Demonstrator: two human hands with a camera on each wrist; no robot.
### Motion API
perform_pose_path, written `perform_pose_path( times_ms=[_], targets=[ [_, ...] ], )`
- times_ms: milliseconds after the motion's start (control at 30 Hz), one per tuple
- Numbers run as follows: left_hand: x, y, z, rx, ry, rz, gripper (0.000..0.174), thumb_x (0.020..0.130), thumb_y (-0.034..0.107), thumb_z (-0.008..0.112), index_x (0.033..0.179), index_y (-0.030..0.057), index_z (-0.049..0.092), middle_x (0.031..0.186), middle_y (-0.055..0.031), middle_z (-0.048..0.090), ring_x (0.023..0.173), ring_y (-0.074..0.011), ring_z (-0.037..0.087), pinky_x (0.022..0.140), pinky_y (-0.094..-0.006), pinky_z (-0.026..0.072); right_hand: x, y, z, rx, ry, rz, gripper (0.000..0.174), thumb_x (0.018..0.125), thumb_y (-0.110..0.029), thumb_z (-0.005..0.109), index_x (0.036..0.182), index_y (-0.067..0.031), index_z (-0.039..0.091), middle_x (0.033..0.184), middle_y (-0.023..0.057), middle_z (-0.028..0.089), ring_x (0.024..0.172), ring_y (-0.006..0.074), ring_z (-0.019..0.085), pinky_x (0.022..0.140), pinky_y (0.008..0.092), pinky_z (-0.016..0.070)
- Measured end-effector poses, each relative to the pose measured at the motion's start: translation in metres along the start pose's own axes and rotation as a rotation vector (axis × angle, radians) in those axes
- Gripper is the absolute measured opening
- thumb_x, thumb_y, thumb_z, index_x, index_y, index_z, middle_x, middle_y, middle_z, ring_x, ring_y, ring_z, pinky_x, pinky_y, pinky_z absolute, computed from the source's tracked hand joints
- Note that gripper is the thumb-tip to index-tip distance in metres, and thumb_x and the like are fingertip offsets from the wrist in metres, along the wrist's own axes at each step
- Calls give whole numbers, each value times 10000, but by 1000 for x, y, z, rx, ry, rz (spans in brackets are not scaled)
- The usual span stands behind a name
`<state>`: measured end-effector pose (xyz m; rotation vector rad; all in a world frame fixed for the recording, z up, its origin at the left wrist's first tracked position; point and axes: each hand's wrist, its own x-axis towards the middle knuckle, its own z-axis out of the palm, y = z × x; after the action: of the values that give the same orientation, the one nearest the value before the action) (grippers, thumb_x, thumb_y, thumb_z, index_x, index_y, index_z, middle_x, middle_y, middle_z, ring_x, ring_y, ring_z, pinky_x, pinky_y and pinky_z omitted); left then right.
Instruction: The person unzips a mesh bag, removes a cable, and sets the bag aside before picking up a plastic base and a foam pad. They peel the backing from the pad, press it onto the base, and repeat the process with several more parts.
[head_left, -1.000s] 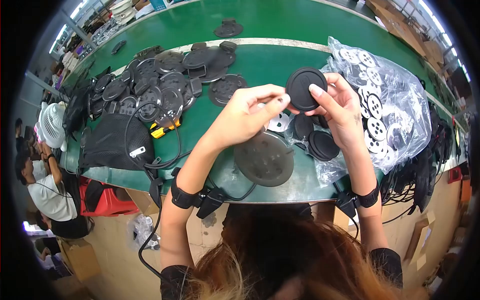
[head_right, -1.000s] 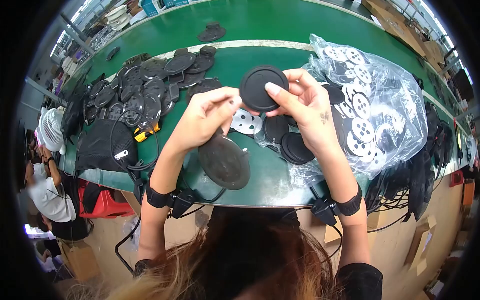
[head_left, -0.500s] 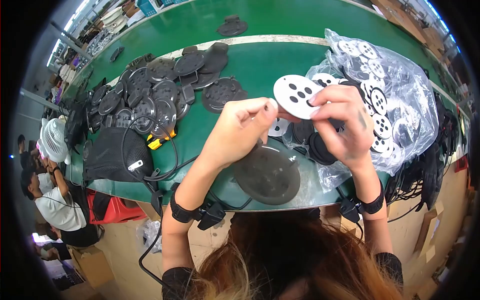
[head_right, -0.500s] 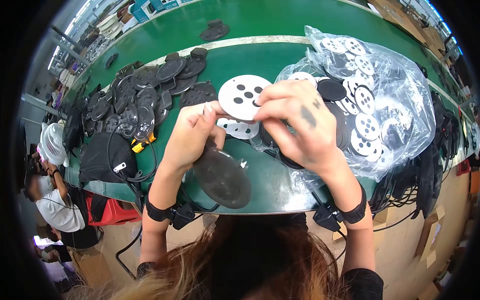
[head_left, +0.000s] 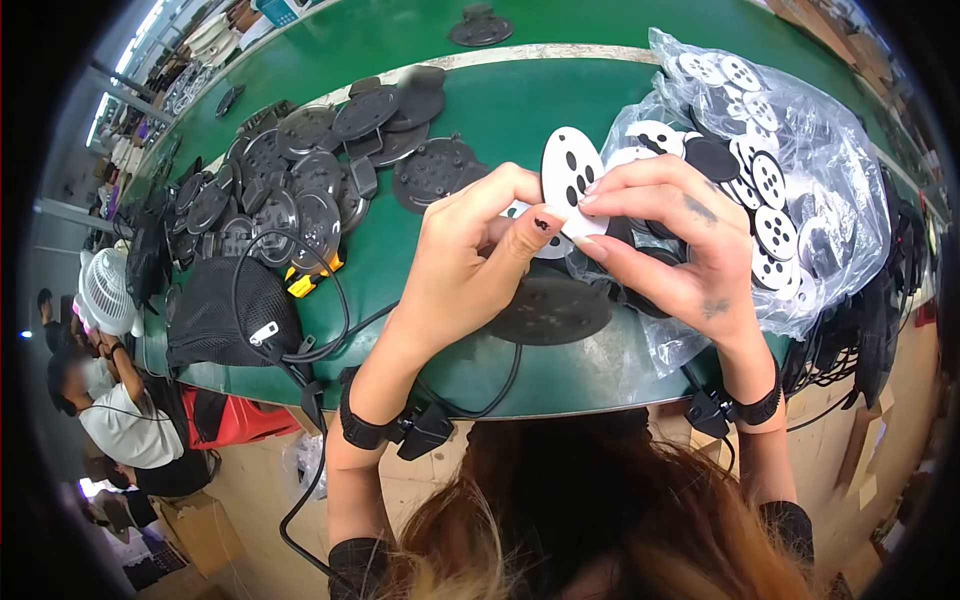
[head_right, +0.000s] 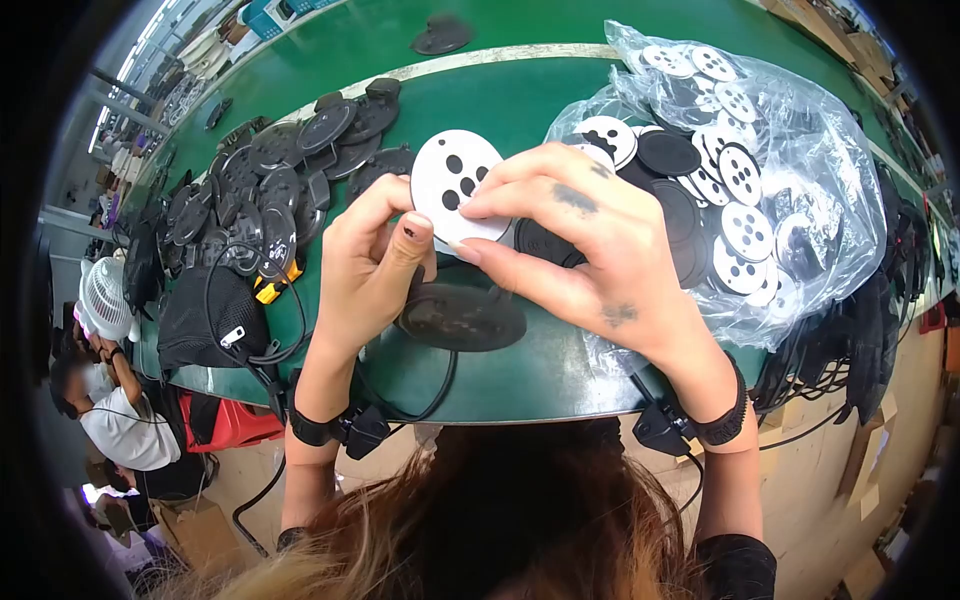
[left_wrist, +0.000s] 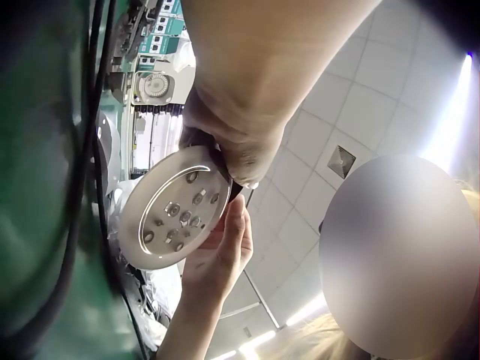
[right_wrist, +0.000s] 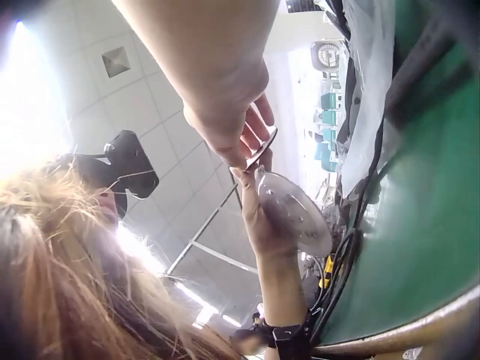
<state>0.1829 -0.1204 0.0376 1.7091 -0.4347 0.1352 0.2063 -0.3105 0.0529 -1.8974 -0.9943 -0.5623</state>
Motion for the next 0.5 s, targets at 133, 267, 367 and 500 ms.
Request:
perform_pose_path(
  times_ms=[133, 267, 367, 500],
  targets=[
    [2, -2, 2, 58, 21, 110, 147, 876, 108, 576, 885, -38, 559, 800, -72, 575, 634, -61, 541, 517, -203, 459, -3, 0, 2, -19, -4, 6, 206, 659, -57, 738, 849, -42, 657, 844, 78, 636, 765, 214, 627, 664, 284, 502],
    [2, -5, 4, 105, 30, 120, 132, 868, 93, 578, 872, -37, 556, 783, -82, 566, 660, -100, 564, 550, -219, 490, -5, -3, 6, -50, -13, 2, 214, 664, -33, 727, 864, -27, 651, 843, 92, 637, 762, 219, 633, 648, 279, 508],
    [2, -10, 7, 138, 44, 136, 120, 858, 85, 583, 857, -31, 554, 766, -90, 550, 643, -135, 569, 526, -229, 474, -11, 1, 13, -78, 17, -49, 238, 668, -19, 718, 892, -21, 637, 845, 95, 631, 744, 227, 628, 630, 285, 509],
    [-1, -9, 14, 227, 98, 155, 115, 848, 86, 589, 836, -20, 545, 759, -97, 543, 585, -172, 541, 479, -260, 428, -15, 4, 20, -199, 60, -139, 233, 660, -2, 709, 867, -18, 603, 830, 79, 613, 699, 232, 617, 599, 296, 512]
  ],
)
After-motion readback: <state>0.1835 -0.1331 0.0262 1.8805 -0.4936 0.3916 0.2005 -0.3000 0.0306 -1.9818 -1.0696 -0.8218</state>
